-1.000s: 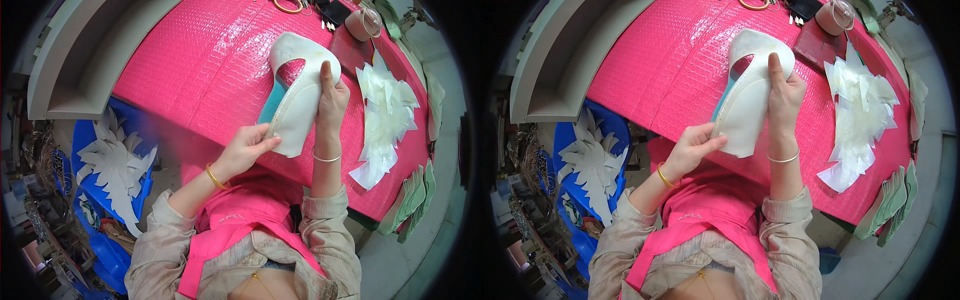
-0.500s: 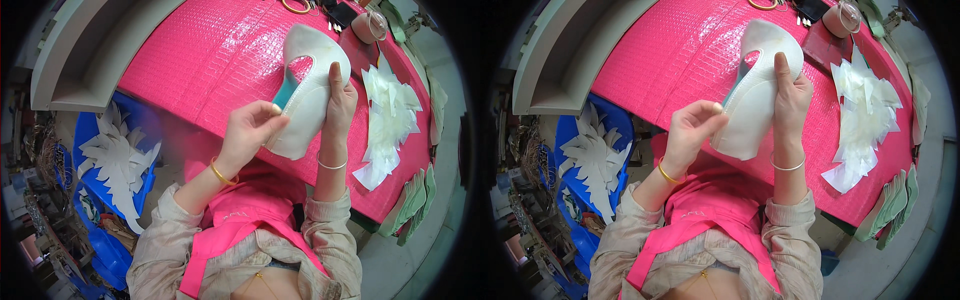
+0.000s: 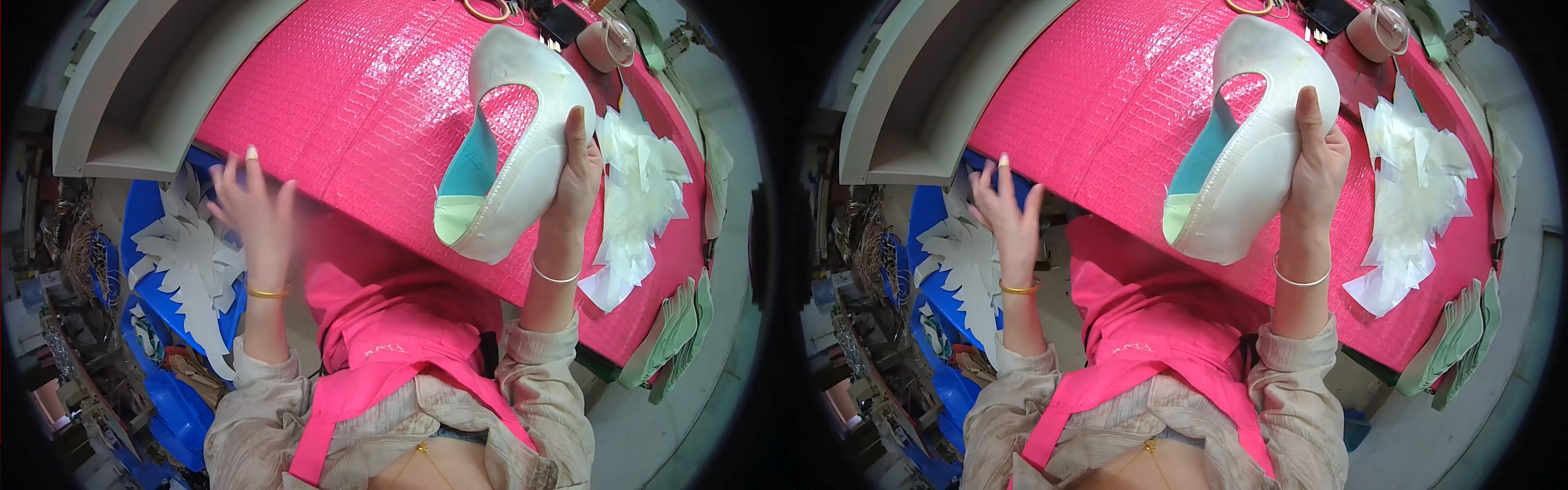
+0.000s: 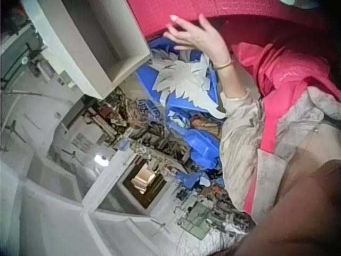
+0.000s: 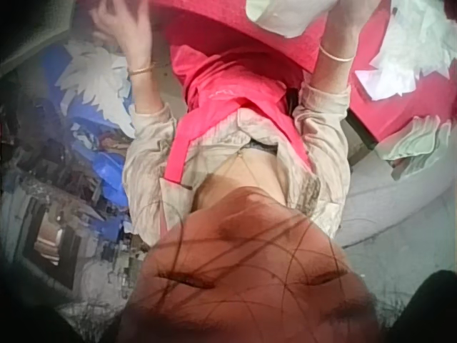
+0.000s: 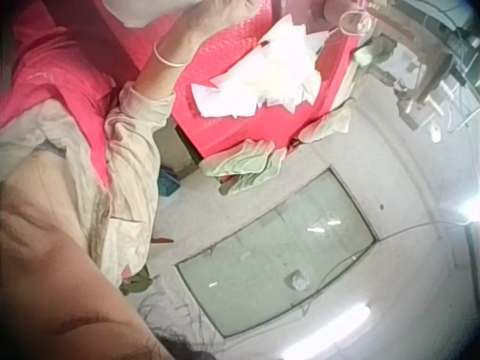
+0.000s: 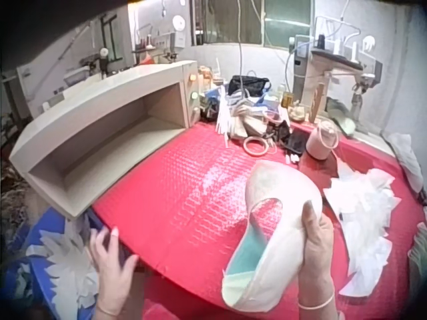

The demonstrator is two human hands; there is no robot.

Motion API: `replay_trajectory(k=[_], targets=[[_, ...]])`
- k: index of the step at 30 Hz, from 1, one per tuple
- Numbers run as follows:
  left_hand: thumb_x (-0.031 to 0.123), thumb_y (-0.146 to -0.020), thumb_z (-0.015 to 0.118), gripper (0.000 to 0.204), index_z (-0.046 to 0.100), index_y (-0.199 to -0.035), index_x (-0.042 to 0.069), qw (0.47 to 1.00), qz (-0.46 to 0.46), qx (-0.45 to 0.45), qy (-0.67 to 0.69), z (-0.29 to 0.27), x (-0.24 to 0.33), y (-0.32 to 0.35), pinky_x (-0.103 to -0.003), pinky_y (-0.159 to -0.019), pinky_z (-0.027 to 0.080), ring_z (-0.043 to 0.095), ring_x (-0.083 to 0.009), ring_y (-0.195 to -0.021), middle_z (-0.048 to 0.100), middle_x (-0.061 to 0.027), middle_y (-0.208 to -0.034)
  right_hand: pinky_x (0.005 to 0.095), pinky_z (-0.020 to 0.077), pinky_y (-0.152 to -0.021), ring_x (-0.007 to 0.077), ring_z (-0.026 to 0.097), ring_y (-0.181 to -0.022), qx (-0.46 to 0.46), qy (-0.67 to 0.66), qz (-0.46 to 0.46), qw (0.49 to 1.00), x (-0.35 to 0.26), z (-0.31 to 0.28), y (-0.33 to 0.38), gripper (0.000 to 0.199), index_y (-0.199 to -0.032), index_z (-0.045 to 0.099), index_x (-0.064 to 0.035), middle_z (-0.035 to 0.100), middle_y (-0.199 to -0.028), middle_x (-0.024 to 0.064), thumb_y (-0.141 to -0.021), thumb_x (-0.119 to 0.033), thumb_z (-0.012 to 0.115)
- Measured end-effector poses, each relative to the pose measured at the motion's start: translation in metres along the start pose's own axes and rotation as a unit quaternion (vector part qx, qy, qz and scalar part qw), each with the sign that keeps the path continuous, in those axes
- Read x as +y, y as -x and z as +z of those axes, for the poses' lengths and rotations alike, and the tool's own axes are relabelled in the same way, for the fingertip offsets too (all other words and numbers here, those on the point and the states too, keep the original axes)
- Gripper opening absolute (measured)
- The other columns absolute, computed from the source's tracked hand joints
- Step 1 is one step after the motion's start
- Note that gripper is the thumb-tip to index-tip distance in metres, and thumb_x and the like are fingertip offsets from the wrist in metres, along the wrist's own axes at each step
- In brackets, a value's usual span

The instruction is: The person assembles shoe components by hand on a pink work surface. They place a white insole into a light green shoe upper, press the edges to secure it, and then stack the finished units. The person also handles white cutouts from a blue bin, placing them into a machine hopper before returning to stack the green shoe parts.

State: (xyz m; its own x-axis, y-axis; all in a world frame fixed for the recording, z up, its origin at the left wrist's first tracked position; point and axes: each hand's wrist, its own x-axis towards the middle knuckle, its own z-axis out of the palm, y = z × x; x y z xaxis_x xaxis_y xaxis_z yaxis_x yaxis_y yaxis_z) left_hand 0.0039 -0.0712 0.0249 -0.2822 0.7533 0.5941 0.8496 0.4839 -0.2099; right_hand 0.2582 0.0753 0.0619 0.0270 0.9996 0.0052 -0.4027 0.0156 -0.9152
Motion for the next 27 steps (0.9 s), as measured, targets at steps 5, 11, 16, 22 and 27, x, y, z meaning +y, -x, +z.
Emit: replay_trajectory(k=[5,11,16,22,27], targets=[[0.022,-0.076,0.064,0.047,0.051,-0.117,0.002,0.739,-0.085,-0.243,0.622,-0.029,0.012,-0.007,-0.027,-0.072,0.044,0.057,-0.0136,-0.079,0.060,-0.0069,-0.085,0.0186,0.0431,-0.052,0.0063,0.057,-0.060,-0.016,-0.011,-0.006,1.000,0.008,0.016,0.001,0.026,-0.082,0.062,-0.0008,0.063,-0.074,0.0030,-0.083,-0.027,0.062],[0.012,-0.086,0.055,0.035,0.049,-0.115,-0.007,0.492,-0.070,-0.351,0.794,-0.045,0.097,-0.013,-0.024,-0.080,0.043,0.056,-0.0102,-0.086,0.060,-0.0064,-0.095,0.0200,0.0466,-0.049,0.0096,0.059,-0.056,-0.040,0.025,-0.055,0.997,0.002,0.025,-0.007,0.033,-0.083,0.061,-0.0003,0.063,-0.073,0.0055,-0.083,-0.034,0.060],[0.009,-0.086,0.054,0.028,0.053,-0.108,-0.008,0.287,-0.100,-0.414,0.858,-0.040,0.091,-0.013,-0.023,-0.075,0.044,0.056,-0.0094,-0.084,0.061,-0.0069,-0.095,0.0185,0.0442,-0.046,0.0090,0.058,-0.052,-0.032,0.075,-0.053,0.995,0.003,0.013,-0.009,0.035,-0.079,0.061,-0.0007,0.062,-0.067,0.0043,-0.082,-0.036,0.060],[0.012,-0.086,0.056,0.022,0.057,-0.100,-0.005,0.305,-0.172,-0.301,0.887,-0.050,0.098,-0.009,-0.020,-0.065,0.045,0.056,-0.0065,-0.074,0.062,-0.0032,-0.085,0.0182,0.0404,-0.047,0.0051,0.053,-0.054,-0.036,0.026,-0.050,0.998,-0.002,0.017,-0.008,0.028,-0.075,0.062,-0.0019,0.061,-0.066,0.0013,-0.083,-0.029,0.061],[0.012,-0.087,0.055,0.019,0.058,-0.096,-0.003,0.401,-0.182,-0.238,0.865,-0.049,0.100,-0.008,-0.021,-0.060,0.047,0.058,-0.0083,-0.068,0.062,-0.0047,-0.078,0.0185,0.0412,-0.050,0.0053,0.054,-0.056,-0.026,0.001,-0.058,0.998,0.001,0.021,-0.002,0.025,-0.078,0.063,-0.0014,0.062,-0.069,0.0018,-0.083,-0.026,0.062]])
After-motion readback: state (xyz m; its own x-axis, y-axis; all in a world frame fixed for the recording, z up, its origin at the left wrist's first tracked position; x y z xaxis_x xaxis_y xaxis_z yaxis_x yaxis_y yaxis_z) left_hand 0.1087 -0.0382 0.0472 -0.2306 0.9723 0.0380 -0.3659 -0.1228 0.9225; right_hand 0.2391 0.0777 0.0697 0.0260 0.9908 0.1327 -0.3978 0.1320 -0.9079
